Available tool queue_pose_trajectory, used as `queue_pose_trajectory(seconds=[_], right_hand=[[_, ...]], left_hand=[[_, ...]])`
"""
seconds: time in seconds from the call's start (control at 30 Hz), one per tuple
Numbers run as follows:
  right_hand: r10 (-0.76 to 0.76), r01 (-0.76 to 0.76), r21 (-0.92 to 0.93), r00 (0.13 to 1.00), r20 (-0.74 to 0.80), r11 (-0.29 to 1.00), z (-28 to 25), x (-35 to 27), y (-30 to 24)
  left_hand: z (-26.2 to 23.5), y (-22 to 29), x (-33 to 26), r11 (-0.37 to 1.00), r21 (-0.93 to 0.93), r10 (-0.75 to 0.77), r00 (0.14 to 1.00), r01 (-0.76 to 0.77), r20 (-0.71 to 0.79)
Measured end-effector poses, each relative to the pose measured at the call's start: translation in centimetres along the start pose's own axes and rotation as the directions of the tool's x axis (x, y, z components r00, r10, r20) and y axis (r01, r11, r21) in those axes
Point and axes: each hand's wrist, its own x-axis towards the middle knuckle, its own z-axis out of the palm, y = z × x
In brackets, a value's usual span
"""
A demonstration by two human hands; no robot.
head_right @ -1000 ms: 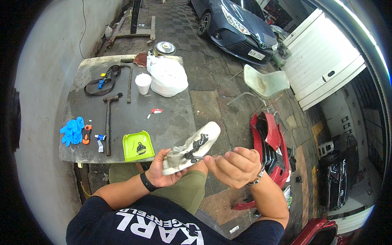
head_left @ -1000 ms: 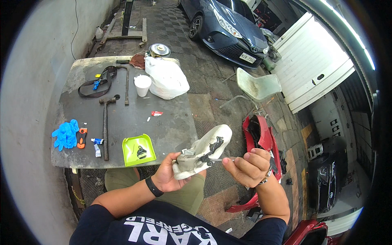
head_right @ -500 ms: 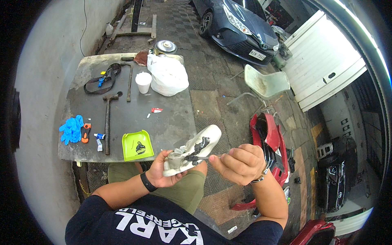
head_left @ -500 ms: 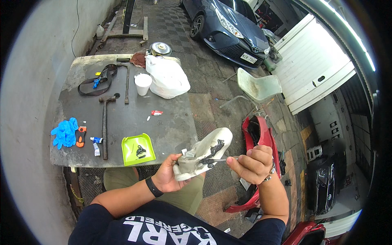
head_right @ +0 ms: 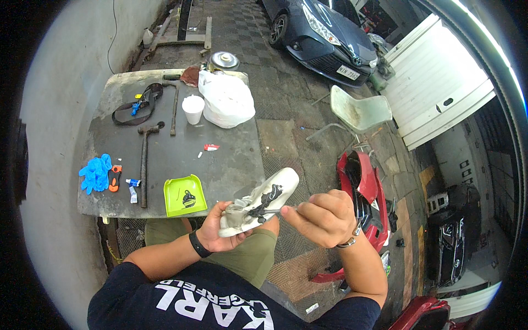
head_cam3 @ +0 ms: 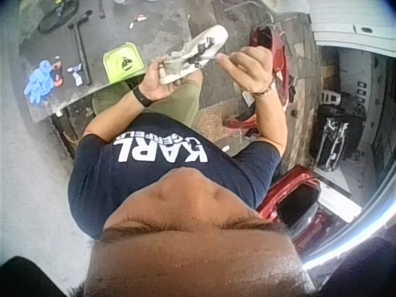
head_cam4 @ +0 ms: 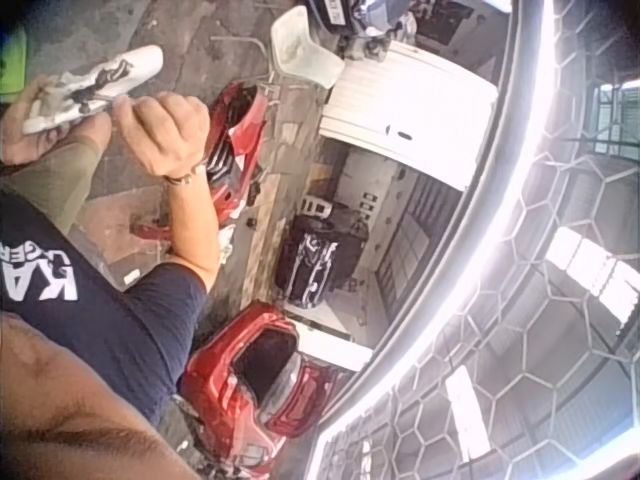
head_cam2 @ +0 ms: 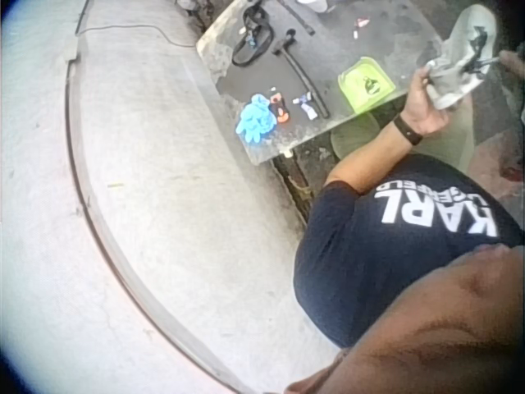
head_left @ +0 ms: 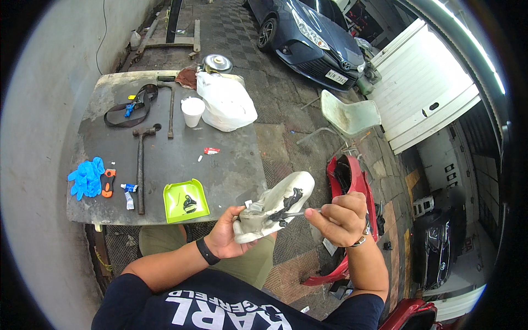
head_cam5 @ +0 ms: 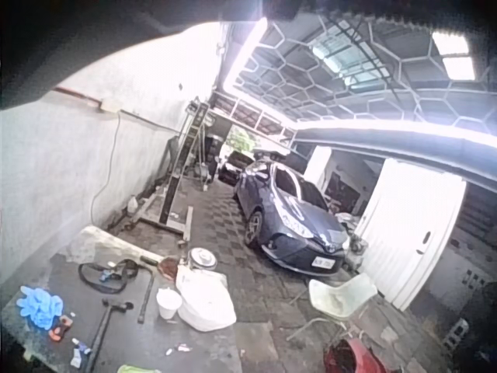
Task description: The person applies a dark substance to a white plastic part using a small metal tool. They spread the substance over a specific area, rotate the part to access different sides, and continue applying the material throughout the clip.
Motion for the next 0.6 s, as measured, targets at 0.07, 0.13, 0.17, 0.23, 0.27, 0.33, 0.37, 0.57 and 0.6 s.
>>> queue_pose_trajectory(seconds=[0.07,0.13,0.17,0.23,0.27,0.33,0.37,0.57,0.6], right_hand=[[-0.021,0.021,0.003,1.0,0.003,1.0,0.1,0.1,0.1],[-0.025,0.025,0.01,0.999,0.02,1.0,0.1,0.5,0.1],[-0.028,0.028,0.014,0.999,0.028,1.0,0.0,0.6,0.1],[-0.047,0.047,0.013,0.998,0.032,0.999,0.0,0.6,0.0],[-0.057,0.057,0.013,0.998,0.034,0.998,0.0,0.7,0.0],[-0.06,0.06,0.001,0.998,0.033,0.998,-0.1,0.7,-0.1],[-0.062,0.062,-0.004,0.998,0.033,0.998,-0.1,0.7,-0.1],[-0.087,0.089,-0.014,0.994,0.071,0.996,-0.5,1.6,0.0],[-0.089,0.09,-0.009,0.993,0.072,0.996,-0.4,1.7,0.0]], left_hand=[[-0.1,0.0,0.1,1.0,0.005,0.0,1.0,0.0,-0.015],[-0.1,0.0,0.2,1.0,-0.002,0.0,1.0,0.0,-0.021],[-0.1,0.0,0.2,1.0,-0.005,0.0,1.0,0.0,-0.023],[-0.1,-0.1,0.2,1.0,-0.004,0.009,1.0,-0.009,-0.029],[-0.1,-0.1,0.3,1.0,-0.003,0.014,0.999,-0.014,-0.031],[-0.2,0.0,0.3,1.0,0.006,0.016,0.999,-0.016,-0.048],[-0.2,0.0,0.2,1.0,0.01,0.018,0.998,-0.017,-0.056],[-0.2,0.0,0.1,1.0,0.014,0.021,0.999,-0.02,-0.044],[-0.3,-0.1,0.1,1.0,0.002,0.019,0.999,-0.019,-0.044]])
